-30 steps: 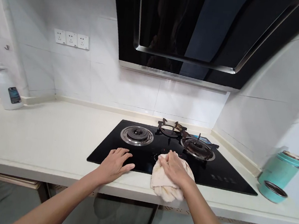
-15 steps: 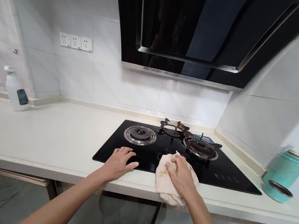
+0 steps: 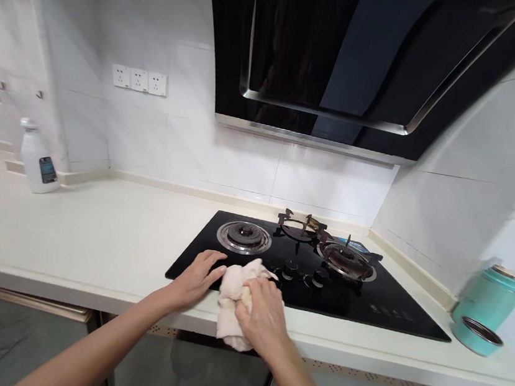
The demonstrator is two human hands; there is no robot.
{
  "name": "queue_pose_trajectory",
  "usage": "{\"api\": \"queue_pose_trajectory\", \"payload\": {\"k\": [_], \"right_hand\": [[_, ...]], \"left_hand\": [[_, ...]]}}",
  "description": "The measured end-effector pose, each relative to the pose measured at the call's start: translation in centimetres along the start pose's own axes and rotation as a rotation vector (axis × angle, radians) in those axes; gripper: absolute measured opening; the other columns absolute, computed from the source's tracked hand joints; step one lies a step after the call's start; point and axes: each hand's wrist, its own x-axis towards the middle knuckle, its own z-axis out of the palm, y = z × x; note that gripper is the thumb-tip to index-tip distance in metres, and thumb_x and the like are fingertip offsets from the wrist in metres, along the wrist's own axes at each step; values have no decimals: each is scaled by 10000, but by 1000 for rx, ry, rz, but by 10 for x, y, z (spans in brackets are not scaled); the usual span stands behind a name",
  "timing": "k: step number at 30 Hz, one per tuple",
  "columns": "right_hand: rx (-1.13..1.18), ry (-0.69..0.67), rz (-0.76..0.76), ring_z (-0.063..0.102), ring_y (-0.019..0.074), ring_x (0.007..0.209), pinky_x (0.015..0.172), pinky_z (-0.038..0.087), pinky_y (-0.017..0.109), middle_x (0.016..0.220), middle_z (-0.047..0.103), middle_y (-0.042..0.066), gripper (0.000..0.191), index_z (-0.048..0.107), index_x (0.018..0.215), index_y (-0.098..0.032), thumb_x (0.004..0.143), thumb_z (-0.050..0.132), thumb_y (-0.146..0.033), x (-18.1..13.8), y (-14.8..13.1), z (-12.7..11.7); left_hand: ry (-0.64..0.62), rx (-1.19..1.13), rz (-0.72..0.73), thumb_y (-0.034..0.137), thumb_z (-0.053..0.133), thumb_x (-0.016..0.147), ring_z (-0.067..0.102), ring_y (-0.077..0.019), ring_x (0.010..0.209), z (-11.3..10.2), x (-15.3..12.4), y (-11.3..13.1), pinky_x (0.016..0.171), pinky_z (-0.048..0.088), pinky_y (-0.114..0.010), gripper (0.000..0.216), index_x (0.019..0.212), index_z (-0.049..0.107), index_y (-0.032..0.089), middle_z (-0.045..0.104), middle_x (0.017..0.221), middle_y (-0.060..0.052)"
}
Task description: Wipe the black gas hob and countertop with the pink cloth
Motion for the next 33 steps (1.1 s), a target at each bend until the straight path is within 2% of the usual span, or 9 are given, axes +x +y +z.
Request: {"api": "queue_pose_trajectory", "payload": {"k": [4,11,14,16,19,23,27,30,33], "right_hand": [[77,-5,-41,581,247,1021,909,429,367,1111,675,56,229,634,1084,-246,882,527,-251,28,-15,20],[-47,65,269,538,334,1198,1044,380,476,1242,633,186,366,641,1173,-172,992,377,-348,65,15,13],[-75,-14,344,532,359,1277,1091,351,524,1294,632,205,448,661,1203,-166,1016,367,-447,80,20,14],[-67,-96,341,534,379,1301,1098,349,558,1352,621,213,519,662,1249,-171,1000,408,-549,92,11,21],[-21,-196,259,496,418,1361,1090,348,616,1488,543,233,636,611,1379,-180,981,416,-636,108,-27,40],[81,-285,7,405,430,1449,1112,315,654,1582,461,205,706,583,1443,-238,952,428,-721,111,-115,68],[156,-338,-248,433,362,1428,1184,263,592,1515,540,132,687,631,1364,-304,843,607,-750,96,-197,85],[144,-289,-376,510,352,1320,1150,324,578,1434,574,159,720,607,1358,-254,817,673,-725,86,-222,90],[57,-193,-435,553,333,1225,1093,392,546,1355,591,167,654,590,1334,-225,843,727,-635,75,-214,88]], "left_hand": [[126,166,-73,474,419,1048,565,-300,1315,-31,-24,-38,1123,466,-515,430,1302,657,221,636,1357,-142],[210,402,-374,455,389,1033,556,-340,1323,-96,-73,-106,1092,463,-559,438,1289,678,248,646,1364,-148],[229,383,-497,464,367,1027,543,-352,1326,-112,-80,-124,1102,450,-564,469,1279,688,232,643,1379,-149],[229,304,-542,505,359,1023,544,-342,1325,-116,-81,-128,1122,434,-549,497,1274,690,232,654,1373,-137],[224,166,-553,585,338,1014,530,-314,1357,-118,-79,-124,1179,382,-522,546,1289,681,261,664,1390,-98],[205,57,-636,622,321,998,495,-307,1428,-124,-79,-120,1234,322,-508,604,1351,660,268,636,1465,-78],[158,-54,-633,613,251,1010,458,-257,1486,-131,-82,-133,1268,297,-448,668,1424,620,239,576,1543,-65],[129,-102,-649,612,245,1017,451,-250,1497,-134,-82,-143,1280,278,-449,678,1447,607,232,556,1563,-62],[85,-28,-685,581,277,1010,480,-283,1477,-136,-79,-144,1273,292,-494,634,1410,641,249,596,1525,-58]]}}
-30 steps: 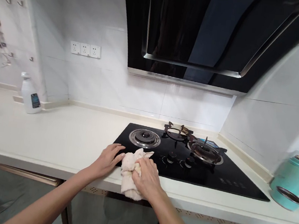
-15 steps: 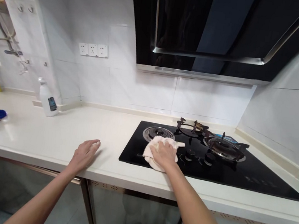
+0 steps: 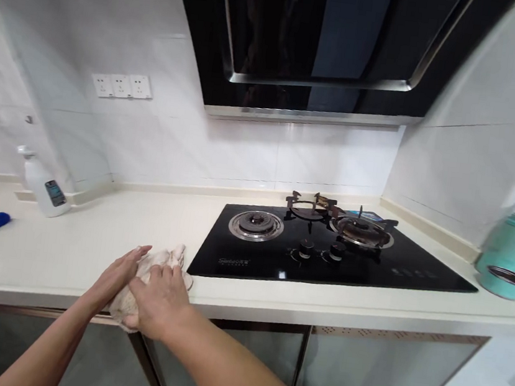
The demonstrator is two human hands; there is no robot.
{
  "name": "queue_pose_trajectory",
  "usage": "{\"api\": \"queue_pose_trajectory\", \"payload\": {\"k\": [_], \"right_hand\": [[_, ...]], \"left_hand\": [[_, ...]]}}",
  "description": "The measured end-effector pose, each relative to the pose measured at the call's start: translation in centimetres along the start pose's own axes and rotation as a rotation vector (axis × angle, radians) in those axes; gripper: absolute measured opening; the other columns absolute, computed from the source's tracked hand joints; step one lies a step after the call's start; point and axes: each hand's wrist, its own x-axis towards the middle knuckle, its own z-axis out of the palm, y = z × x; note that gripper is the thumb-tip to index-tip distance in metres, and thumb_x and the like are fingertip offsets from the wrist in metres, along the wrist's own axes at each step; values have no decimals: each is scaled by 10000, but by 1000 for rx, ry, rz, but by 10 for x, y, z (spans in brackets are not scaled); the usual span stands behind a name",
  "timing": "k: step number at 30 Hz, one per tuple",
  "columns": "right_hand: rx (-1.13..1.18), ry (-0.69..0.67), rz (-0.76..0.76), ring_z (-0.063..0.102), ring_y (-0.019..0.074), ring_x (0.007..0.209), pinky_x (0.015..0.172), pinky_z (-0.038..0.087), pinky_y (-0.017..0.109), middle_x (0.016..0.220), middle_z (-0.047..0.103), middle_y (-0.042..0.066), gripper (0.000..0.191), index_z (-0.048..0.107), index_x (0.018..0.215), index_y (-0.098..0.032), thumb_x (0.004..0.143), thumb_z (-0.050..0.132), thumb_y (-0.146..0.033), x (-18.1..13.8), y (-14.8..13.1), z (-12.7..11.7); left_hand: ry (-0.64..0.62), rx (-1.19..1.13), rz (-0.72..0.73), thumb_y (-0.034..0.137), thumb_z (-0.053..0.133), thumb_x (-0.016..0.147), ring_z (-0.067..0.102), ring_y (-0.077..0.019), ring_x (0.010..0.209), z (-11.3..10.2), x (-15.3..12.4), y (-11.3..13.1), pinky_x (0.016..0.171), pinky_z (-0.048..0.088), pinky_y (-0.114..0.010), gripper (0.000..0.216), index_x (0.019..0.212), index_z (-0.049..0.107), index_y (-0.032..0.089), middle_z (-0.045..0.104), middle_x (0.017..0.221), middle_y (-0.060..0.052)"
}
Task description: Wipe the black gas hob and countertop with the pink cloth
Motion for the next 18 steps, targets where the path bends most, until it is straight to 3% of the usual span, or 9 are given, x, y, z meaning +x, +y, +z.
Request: {"api": "queue_pose_trajectory", "payload": {"k": [3,6,10,16,18], "right_hand": [[-101,69,-51,584,310,1128,1018,449,501,1298,606,152,621,560,1343,-246,847,771,-557,-30,17,0],[-146,177,-95,586,311,1118,991,466,509,1368,584,155,684,482,1422,-310,854,768,-558,-70,41,-1],[-198,271,-56,585,322,1147,1021,447,552,1433,564,155,785,440,1461,-368,806,810,-589,-134,86,-14],[-226,288,45,598,317,1132,957,457,525,1364,614,167,695,523,1432,-343,842,762,-621,-234,160,-60],[-222,290,91,597,320,1157,969,448,528,1362,623,166,645,566,1405,-332,854,752,-612,-265,182,-76]], "left_hand": [[-1,151,33,504,285,989,512,-302,1450,-2,-1,4,1245,347,-503,597,1373,663,248,634,1483,-58],[17,308,126,462,317,957,558,-316,1402,-1,-2,8,1186,426,-487,557,1309,685,237,665,1440,-78],[34,423,106,569,338,938,609,-356,1324,3,0,12,1094,492,-524,545,1213,701,268,717,1355,-91],[9,467,56,742,308,909,587,-296,1335,3,13,0,1123,448,-495,524,1110,660,409,735,1294,130],[-47,468,87,795,302,896,566,-319,1352,1,20,-11,1120,434,-511,562,1096,670,421,753,1240,151]]}}
